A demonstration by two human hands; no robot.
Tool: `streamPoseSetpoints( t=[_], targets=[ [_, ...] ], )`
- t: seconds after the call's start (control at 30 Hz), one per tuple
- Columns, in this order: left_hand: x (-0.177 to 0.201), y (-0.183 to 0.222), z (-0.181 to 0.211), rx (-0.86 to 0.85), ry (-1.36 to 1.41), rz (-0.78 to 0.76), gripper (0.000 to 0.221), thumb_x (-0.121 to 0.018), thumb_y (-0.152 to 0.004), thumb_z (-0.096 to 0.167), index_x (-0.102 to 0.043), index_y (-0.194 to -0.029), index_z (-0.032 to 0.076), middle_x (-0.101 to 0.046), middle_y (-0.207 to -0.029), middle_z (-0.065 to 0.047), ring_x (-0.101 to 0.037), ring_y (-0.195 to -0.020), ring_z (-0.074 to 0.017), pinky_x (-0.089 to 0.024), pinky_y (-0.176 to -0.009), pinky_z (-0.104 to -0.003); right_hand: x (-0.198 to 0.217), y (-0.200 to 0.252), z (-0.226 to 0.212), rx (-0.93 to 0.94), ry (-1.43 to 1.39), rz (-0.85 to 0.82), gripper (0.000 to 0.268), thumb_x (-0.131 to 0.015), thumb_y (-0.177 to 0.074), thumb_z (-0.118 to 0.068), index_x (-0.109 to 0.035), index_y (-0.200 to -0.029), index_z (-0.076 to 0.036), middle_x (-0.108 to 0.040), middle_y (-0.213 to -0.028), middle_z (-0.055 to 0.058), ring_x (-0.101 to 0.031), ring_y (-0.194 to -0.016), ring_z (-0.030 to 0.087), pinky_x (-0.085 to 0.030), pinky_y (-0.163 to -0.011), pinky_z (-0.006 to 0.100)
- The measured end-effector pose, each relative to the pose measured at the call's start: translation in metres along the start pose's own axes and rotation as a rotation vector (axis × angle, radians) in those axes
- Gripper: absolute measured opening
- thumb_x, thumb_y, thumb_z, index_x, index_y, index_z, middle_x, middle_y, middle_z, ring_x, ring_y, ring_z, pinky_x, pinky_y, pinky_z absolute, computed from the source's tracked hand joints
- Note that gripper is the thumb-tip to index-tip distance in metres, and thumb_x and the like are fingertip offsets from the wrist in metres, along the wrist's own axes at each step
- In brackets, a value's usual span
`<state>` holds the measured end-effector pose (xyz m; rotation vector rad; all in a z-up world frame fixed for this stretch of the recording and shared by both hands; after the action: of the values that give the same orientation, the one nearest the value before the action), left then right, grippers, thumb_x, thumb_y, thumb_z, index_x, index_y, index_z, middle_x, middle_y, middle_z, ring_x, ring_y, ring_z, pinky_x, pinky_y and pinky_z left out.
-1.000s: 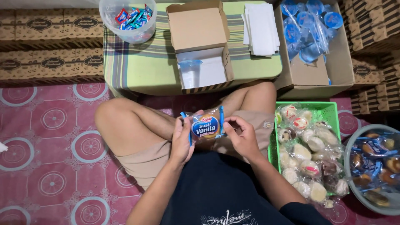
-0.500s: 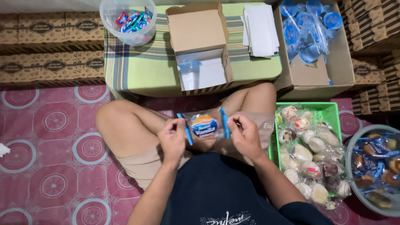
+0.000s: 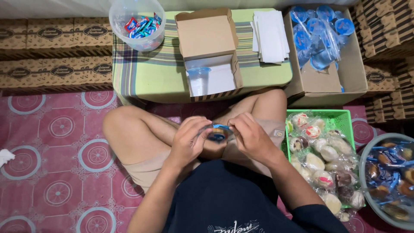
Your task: A person is sitting on the floor, manually packing various snack items and small water cups into cardboard boxes for distribution.
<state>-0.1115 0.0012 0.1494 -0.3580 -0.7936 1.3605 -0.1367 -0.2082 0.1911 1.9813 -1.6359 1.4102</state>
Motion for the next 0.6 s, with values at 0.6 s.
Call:
streamPoseSetpoints(
  t=[0.6],
  targets=[
    [0.004, 0.015, -0.008, 0.266, 0.157, 0.090, 0.009, -0.070, -0.096, 0.009, -0.069, -0.099, 0.001, -0.067, -0.094, -0.014, -0.067, -0.085, -0.0285, -0.054, -0.079, -0.039, -0.026, 0.031, 0.043, -0.182, -0.555, 0.210, 0.006, -0.077, -0.090, -0.007, -0.076, -0.090, -0.002, -0.071, -0.085, 0.010, -0.066, -0.072, 0.017, -0.053, -0.068, 0.029]
  ],
)
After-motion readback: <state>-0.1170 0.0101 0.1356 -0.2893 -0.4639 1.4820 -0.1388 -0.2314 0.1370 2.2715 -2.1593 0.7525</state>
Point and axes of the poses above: each hand's wrist, its own y-axis away from the middle knuckle, its own x-axis out of the back of the hand, z = x × y, the point moved 1 cm from there along -y, towards the middle knuckle
